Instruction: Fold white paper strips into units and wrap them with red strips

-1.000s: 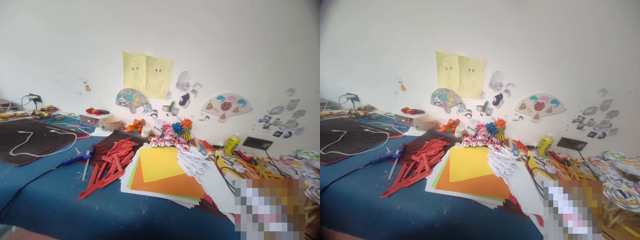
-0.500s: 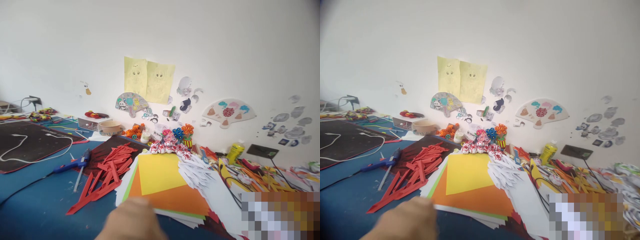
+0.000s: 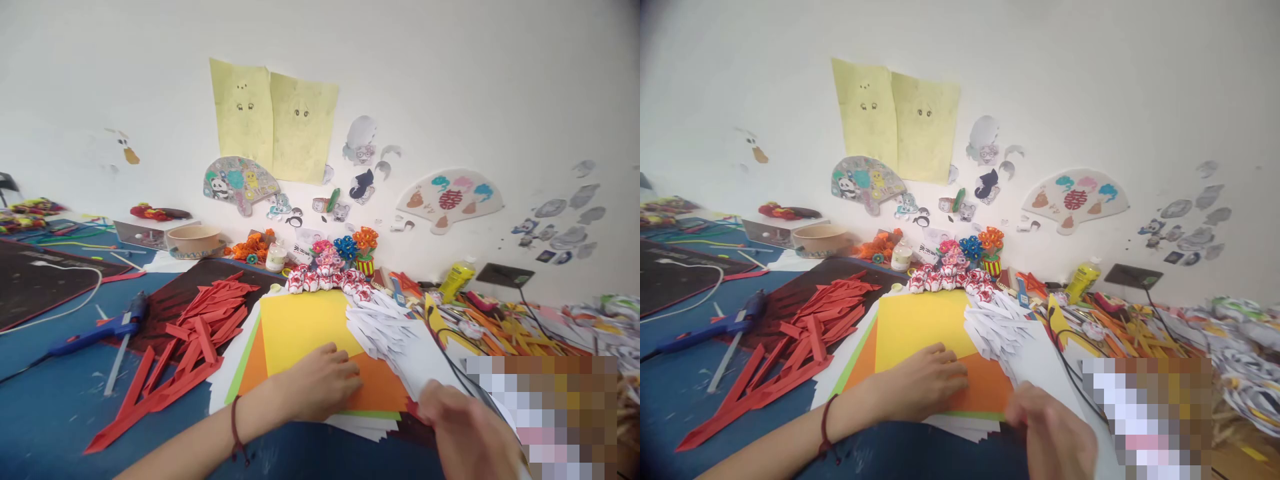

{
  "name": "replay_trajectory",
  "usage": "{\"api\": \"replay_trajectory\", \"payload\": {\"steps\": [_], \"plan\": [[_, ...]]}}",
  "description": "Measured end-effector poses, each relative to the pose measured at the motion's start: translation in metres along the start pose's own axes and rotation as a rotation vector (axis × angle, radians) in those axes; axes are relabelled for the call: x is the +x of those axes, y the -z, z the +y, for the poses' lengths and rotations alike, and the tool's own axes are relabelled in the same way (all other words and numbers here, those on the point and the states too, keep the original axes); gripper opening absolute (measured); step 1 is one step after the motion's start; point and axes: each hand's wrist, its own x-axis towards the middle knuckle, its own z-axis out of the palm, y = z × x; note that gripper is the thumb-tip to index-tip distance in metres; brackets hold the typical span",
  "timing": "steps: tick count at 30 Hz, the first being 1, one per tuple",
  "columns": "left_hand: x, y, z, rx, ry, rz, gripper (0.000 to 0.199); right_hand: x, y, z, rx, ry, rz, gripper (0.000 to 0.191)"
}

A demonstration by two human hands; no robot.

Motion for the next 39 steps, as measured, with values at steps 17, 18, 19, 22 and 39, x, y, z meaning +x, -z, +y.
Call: {"api": "replay_trajectory", "payload": {"steps": [17,18,19,22,39], "plan": [[-0.014,-0.038,-0.032,0.060,0.211,0.128,0.013,0.113,-0.086,-0.073,-0.117,0.100,-0.284,0.028],[-0.014,-0.037,-0.032,0.048,0.212,0.132,0.014,0.120,-0.091,-0.072,-0.121,0.113,-0.292,0.028],[-0.014,-0.037,-0.033,0.039,0.211,0.139,0.015,0.126,-0.098,-0.071,-0.120,0.129,-0.292,0.029],[-0.015,-0.037,-0.034,0.031,0.216,0.170,0.014,0.135,-0.125,-0.063,-0.093,0.190,-0.323,0.028],[-0.016,-0.038,-0.034,0.138,0.264,0.116,0.023,0.139,-0.106,-0.017,-0.464,0.288,0.032,0.034]]}}
